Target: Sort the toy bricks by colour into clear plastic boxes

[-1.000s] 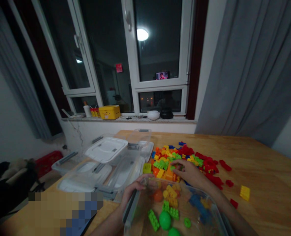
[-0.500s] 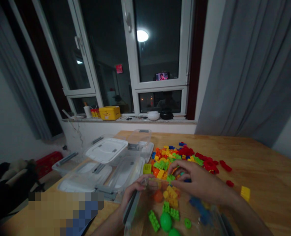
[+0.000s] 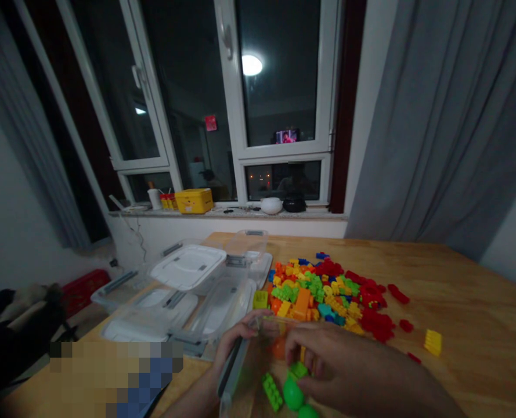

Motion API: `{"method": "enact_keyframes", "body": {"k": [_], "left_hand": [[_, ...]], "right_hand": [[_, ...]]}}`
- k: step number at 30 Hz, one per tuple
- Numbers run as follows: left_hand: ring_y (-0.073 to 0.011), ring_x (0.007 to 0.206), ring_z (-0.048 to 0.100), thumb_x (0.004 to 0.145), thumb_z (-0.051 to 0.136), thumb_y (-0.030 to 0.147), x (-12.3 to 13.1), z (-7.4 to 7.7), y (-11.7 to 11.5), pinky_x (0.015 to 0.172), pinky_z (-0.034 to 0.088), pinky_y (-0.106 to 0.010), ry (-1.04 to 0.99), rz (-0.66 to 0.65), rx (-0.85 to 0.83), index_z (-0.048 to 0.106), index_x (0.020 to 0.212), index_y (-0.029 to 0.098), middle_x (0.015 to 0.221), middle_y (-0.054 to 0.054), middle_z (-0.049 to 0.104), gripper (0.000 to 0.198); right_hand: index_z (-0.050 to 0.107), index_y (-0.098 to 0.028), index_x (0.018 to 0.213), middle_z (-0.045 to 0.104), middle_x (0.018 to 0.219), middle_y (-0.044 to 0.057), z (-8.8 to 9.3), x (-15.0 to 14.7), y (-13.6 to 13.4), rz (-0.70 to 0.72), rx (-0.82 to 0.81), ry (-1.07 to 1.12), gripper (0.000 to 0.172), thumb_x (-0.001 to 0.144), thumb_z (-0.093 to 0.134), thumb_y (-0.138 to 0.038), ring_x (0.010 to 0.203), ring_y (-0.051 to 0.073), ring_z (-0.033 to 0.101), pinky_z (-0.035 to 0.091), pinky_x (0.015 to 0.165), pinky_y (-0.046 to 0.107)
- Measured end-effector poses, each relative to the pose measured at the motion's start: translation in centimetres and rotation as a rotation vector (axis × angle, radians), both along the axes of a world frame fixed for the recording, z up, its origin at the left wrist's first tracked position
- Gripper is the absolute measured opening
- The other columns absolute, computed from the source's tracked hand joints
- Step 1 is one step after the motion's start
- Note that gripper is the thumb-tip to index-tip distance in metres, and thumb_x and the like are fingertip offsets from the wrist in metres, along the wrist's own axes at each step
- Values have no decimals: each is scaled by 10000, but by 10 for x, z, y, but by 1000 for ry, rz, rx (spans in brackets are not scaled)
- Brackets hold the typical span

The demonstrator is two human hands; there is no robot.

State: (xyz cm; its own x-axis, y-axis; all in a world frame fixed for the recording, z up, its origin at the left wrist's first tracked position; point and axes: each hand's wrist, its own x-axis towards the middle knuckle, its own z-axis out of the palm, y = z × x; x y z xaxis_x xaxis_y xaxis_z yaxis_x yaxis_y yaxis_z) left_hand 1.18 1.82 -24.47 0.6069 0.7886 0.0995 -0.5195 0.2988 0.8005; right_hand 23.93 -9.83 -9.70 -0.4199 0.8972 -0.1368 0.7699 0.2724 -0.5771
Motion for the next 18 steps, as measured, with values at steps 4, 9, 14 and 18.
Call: {"method": "enact_keyframes", "body": {"k": [4,9,14,18], "left_hand": [[-335,1234,634,668,654,228,0,-2,0,1103,387,-399,0,68,8,783,1033,180,1237,-101,743,390],[-340,1220,638,669,655,232,0,-2,0,1093,394,-411,4,48,19,783,1043,179,1227,-101,743,398],[-344,1232,631,679,654,232,-1,-4,1,1094,390,-412,12,36,17,784,1078,188,1203,-100,752,422],[-337,1224,632,682,643,226,-2,-2,0,1086,395,-401,27,57,15,781,1109,179,1283,-98,730,450]], "right_hand": [[715,-315,1070,722,963,-7,-1,-1,-1,-8,-52,-26,273,822,650,-220,825,191,628,417,676,300],[710,-310,1001,734,968,-19,3,-3,-1,33,-28,-29,232,816,629,-198,849,192,624,417,703,302],[685,-293,951,740,973,-13,7,-4,-1,22,-31,-49,156,822,632,-223,872,209,641,438,729,314],[712,-338,1065,761,1106,-14,6,-2,-1,11,-71,-13,295,785,701,-249,1015,257,671,477,834,347]]}}
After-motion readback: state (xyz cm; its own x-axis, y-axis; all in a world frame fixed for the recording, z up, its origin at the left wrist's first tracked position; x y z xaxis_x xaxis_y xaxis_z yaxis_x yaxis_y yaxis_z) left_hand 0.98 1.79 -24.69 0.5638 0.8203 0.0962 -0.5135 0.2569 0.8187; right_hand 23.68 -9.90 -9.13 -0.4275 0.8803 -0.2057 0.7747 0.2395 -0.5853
